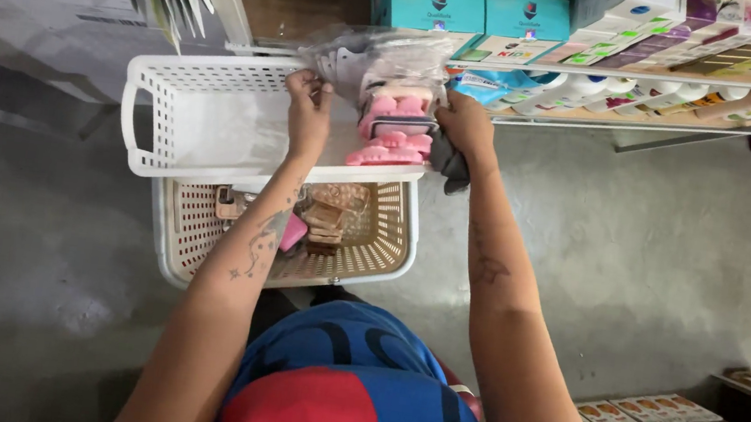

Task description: Wiping dust off packaged phone cases with a cloth and placing them into a shopping basket.

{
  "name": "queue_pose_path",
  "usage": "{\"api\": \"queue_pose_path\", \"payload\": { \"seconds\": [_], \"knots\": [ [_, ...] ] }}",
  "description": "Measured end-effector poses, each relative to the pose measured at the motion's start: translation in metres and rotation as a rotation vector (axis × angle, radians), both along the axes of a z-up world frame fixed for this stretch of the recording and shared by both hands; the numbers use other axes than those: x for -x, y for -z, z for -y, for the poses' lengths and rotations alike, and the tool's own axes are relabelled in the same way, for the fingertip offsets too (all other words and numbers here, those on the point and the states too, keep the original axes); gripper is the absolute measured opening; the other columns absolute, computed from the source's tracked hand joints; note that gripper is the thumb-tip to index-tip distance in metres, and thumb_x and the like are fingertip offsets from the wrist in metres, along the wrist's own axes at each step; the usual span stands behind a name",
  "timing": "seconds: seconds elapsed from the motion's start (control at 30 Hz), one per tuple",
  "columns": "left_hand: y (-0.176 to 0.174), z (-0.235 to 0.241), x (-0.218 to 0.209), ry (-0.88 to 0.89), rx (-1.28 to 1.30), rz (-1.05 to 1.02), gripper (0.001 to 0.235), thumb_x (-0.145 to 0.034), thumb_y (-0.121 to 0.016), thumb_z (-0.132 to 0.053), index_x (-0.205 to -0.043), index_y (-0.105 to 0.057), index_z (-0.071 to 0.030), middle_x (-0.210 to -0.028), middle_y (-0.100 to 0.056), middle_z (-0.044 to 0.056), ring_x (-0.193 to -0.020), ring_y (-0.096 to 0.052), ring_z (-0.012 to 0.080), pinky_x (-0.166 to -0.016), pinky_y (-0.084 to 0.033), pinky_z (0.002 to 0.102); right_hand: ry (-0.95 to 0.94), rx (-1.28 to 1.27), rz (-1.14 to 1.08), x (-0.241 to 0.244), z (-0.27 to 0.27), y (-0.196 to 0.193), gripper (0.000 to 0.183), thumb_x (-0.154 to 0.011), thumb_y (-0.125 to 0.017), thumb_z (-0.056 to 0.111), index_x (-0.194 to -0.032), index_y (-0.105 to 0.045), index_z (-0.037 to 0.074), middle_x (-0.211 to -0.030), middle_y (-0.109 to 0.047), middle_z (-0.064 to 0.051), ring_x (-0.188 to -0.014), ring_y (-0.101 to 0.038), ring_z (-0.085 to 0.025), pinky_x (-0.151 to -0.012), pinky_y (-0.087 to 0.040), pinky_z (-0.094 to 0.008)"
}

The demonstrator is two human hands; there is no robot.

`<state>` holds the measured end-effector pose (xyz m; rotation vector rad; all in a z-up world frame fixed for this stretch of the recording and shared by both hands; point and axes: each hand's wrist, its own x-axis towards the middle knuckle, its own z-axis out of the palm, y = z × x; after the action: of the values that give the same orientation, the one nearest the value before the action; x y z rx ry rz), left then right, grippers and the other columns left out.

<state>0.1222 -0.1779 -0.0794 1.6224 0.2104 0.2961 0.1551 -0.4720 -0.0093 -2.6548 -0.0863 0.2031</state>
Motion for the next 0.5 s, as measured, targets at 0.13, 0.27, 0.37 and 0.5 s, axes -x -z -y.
{"api": "queue_pose_path", "payload": {
  "seconds": [0.13,0.27,0.37,0.5],
  "knots": [
    [-0.028,0.003,-0.003,-0.083,-0.147,0.045,0.024,-0.108,-0.06,-0.016,-0.126,-0.047,-0.006,-0.11,-0.075,0.017,-0.104,-0.074,0.0326,-0.086,-0.056,0.041,-0.01,-0.052,0.16,0.008,-0.012,-0.013,0.043,-0.086,-0.073,0.035,-0.123,-0.067,0.014,-0.106,-0.074,-0.019,-0.1,-0.069,-0.042,-0.081,-0.053,-0.052],
    [-0.049,0.009,-0.003,-0.067,-0.306,-0.005,0.018,-0.103,-0.059,-0.011,-0.12,-0.06,-0.008,-0.104,-0.075,0.017,-0.095,-0.072,0.0372,-0.079,-0.055,0.045,0.058,0.003,0.094,0.018,-0.031,-0.027,0.048,-0.086,-0.071,0.031,-0.131,-0.062,0.018,-0.103,-0.074,-0.017,-0.097,-0.069,-0.041,-0.078,-0.053,-0.053],
    [-0.031,0.015,-0.011,0.01,-0.392,0.135,0.027,-0.099,-0.057,-0.003,-0.125,-0.062,-0.009,-0.109,-0.072,0.02,-0.098,-0.07,0.041,-0.08,-0.055,0.048,0.071,0.03,0.08,0.02,-0.035,-0.03,0.048,-0.086,-0.069,0.027,-0.133,-0.061,0.019,-0.099,-0.075,-0.017,-0.096,-0.069,-0.041,-0.077,-0.053,-0.054],
    [-0.022,0.022,-0.019,0.139,-0.441,0.181,0.044,-0.091,-0.052,0.005,-0.131,-0.062,-0.008,-0.126,-0.068,0.022,-0.111,-0.065,0.0448,-0.091,-0.054,0.051,0.071,0.092,0.213,0.019,-0.024,-0.009,0.045,-0.085,-0.072,0.026,-0.129,-0.064,0.02,-0.1,-0.075,-0.016,-0.094,-0.07,-0.04,-0.075,-0.053,-0.053]
  ]
}}
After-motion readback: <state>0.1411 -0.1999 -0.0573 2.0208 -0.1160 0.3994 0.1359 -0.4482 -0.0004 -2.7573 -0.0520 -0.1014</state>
